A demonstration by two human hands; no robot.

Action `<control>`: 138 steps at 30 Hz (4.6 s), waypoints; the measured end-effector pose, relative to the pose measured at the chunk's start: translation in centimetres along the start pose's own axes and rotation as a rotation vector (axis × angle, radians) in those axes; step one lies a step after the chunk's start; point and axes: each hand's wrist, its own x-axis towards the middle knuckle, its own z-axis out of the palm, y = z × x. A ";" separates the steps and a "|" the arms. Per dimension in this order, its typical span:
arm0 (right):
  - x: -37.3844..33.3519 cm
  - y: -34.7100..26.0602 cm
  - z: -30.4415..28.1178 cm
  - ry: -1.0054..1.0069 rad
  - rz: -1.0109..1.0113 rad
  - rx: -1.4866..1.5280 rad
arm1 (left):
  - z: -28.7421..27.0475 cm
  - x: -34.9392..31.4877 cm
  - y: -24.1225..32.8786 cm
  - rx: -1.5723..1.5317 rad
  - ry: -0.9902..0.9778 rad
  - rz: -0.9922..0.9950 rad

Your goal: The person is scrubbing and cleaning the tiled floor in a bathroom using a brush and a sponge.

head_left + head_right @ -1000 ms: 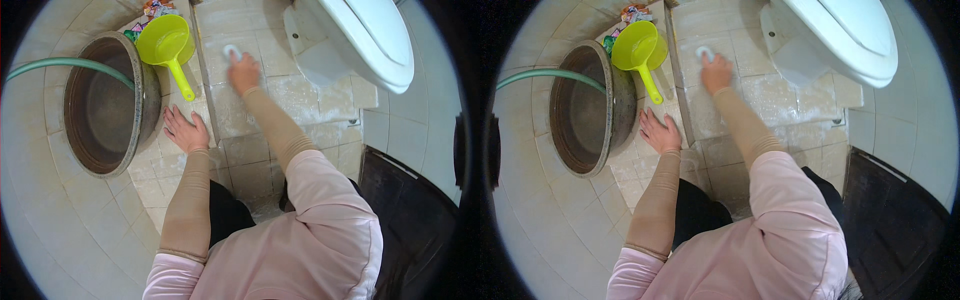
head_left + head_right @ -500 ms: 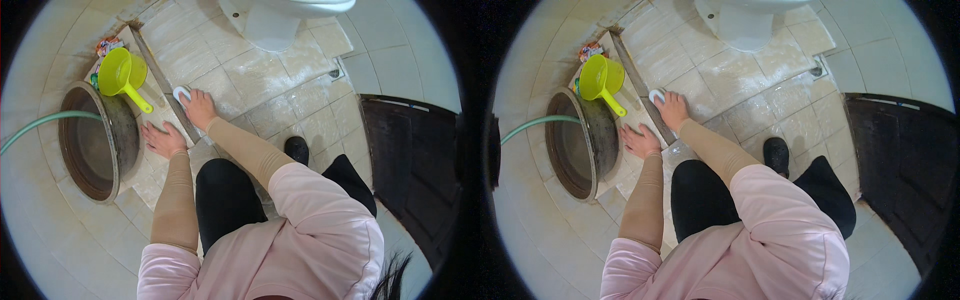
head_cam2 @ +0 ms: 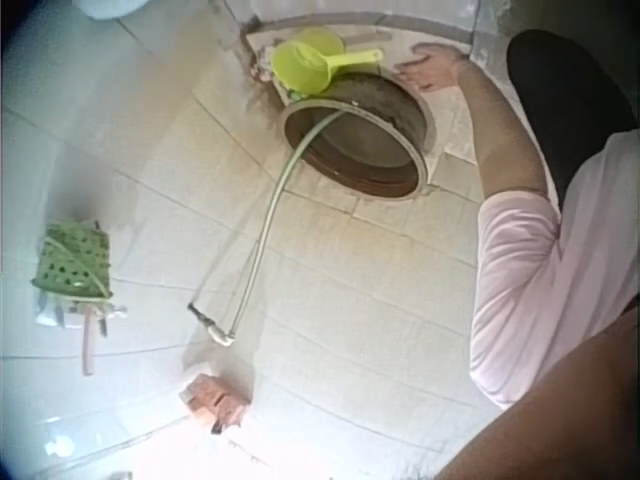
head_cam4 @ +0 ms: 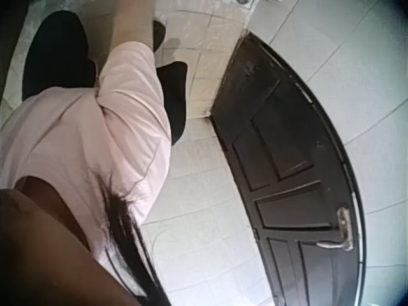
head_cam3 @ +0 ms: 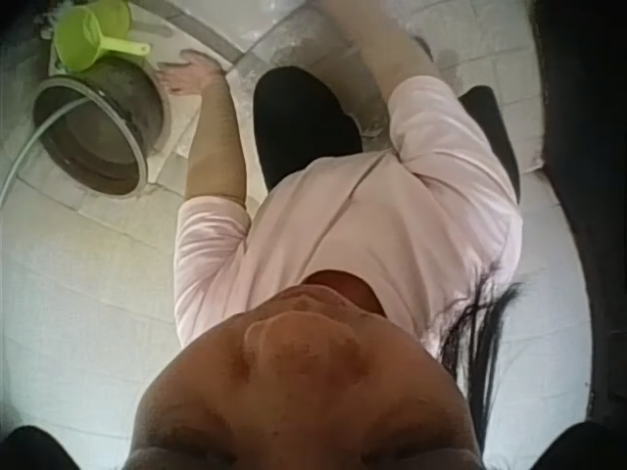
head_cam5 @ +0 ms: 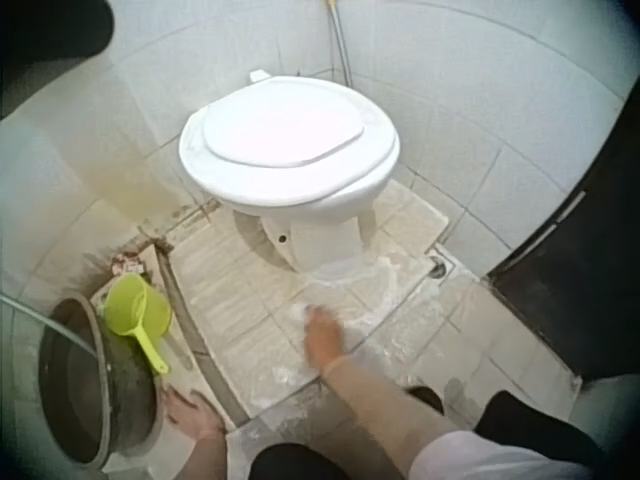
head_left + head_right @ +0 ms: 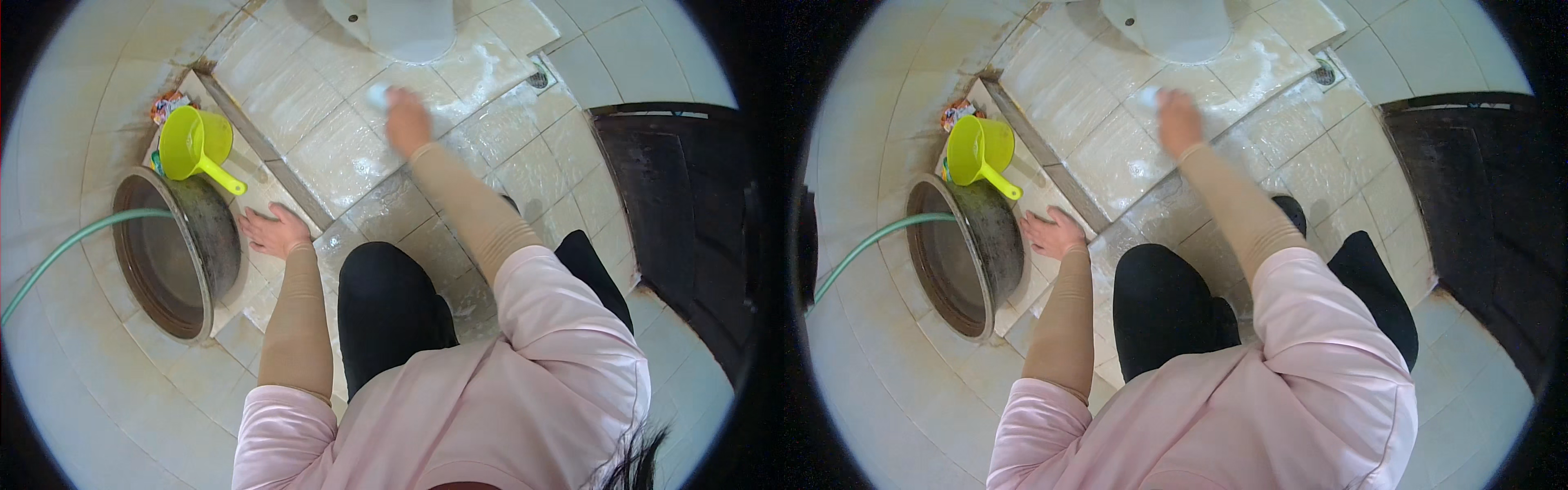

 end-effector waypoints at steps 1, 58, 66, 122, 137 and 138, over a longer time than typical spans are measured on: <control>-1.1 -2.1 1.0 -0.168 -0.047 0.116 | -0.1 -0.1 0.0 0.015 -0.015 -0.022; 15.5 29.0 -13.1 0.226 0.067 -0.463 | 8.0 -13.8 35.4 0.511 -0.948 0.661; 17.2 26.4 -9.8 0.175 -0.078 -0.495 | 8.6 -13.4 36.5 0.618 -1.016 0.608; 10.5 34.4 -14.9 0.591 0.387 -0.083 | 8.7 -14.0 36.8 0.594 -0.973 0.598; 13.5 37.3 -9.0 0.671 0.949 0.766 | 9.0 -14.0 36.5 0.567 -0.949 0.604; 13.6 37.0 -9.1 0.681 0.968 0.769 | 9.0 -14.0 36.5 0.579 -0.957 0.611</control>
